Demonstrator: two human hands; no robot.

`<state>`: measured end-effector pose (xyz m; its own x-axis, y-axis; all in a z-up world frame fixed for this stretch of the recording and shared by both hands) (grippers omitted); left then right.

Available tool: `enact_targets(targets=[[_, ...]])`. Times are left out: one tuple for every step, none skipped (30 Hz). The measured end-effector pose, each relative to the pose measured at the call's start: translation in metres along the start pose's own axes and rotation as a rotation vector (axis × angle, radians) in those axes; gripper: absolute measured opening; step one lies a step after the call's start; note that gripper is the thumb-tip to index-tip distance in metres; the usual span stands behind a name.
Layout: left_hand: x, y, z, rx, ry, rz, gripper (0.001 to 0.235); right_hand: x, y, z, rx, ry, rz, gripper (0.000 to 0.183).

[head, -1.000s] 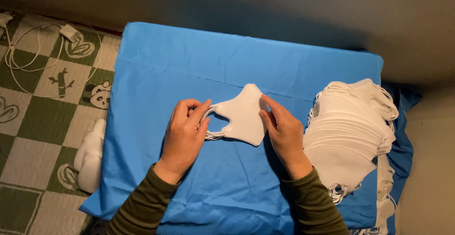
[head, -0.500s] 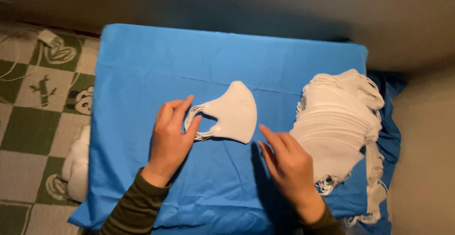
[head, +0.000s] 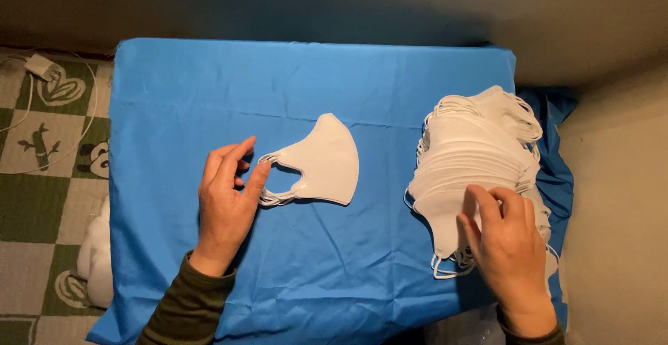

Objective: Packaging individual face masks into plastic bags after inspection and folding.

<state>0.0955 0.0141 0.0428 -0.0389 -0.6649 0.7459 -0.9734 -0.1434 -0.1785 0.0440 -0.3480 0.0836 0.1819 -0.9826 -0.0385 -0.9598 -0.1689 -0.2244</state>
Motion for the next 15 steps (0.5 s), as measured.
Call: enact_targets(targets=[[-0.001, 0.0, 0.001, -0.003, -0.006, 0.0, 0.045, 0.003, 0.0, 0.002, -0.001, 0.006, 0.001, 0.049], [0.0, 0.001, 0.001, -0.003, -0.006, 0.0, 0.045, 0.005, 0.0, 0.003, -0.001, 0.006, 0.001, 0.049], [0.0, 0.001, 0.0, -0.004, -0.002, -0.001, 0.044, 0.004, 0.0, 0.003, 0.004, 0.023, -0.011, 0.049], [0.001, 0.0, 0.0, -0.001, 0.002, -0.001, 0.044, 0.004, -0.002, 0.003, 0.013, 0.04, -0.025, 0.05], [0.001, 0.0, -0.001, 0.003, 0.002, 0.001, 0.044, 0.006, -0.001, 0.003, 0.017, 0.04, -0.027, 0.05], [0.002, 0.0, -0.001, 0.002, -0.002, 0.001, 0.044, 0.007, -0.001, 0.004, 0.014, 0.084, -0.024, 0.051], [0.002, 0.0, -0.001, 0.0, -0.005, 0.0, 0.045, 0.008, 0.0, 0.005, 0.011, 0.128, -0.021, 0.052], [0.001, 0.0, -0.001, 0.005, -0.007, 0.0, 0.045, 0.007, 0.0, 0.004, 0.014, 0.126, -0.025, 0.052], [-0.001, 0.0, 0.001, -0.007, -0.015, -0.008, 0.045, 0.008, 0.0, 0.004, 0.002, 0.114, -0.01, 0.041], [-0.003, 0.0, 0.002, -0.02, -0.023, -0.017, 0.046, 0.009, 0.0, 0.004, -0.011, 0.102, 0.005, 0.031], [-0.004, 0.0, 0.003, -0.015, -0.025, -0.019, 0.046, 0.014, 0.003, 0.006, -0.009, 0.1, 0.0, 0.031], [-0.004, 0.0, 0.003, -0.011, -0.027, -0.018, 0.047, 0.022, 0.006, 0.013, -0.051, 0.072, 0.03, 0.027], [-0.005, 0.0, 0.003, -0.007, -0.028, -0.017, 0.047, 0.029, 0.01, 0.02, -0.094, 0.044, 0.06, 0.024], [-0.006, 0.0, 0.003, 0.005, -0.033, -0.02, 0.047, 0.028, 0.011, 0.017, -0.088, 0.04, 0.049, 0.024], [-0.006, 0.0, 0.004, 0.0, -0.034, -0.018, 0.048, 0.028, 0.012, 0.014, -0.102, -0.009, 0.048, 0.022]])
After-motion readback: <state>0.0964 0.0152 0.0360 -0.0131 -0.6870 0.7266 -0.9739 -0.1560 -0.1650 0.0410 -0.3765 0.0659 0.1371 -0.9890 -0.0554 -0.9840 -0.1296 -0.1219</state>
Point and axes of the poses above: each hand's wrist, its own y-axis away from the middle knuckle, its own z-axis out of the palm, x = y × z, the point moved 10 cm from there along -y, towards the middle knuckle, and after that the axes turned 8 degrees about -y, right-handed, at the moved point
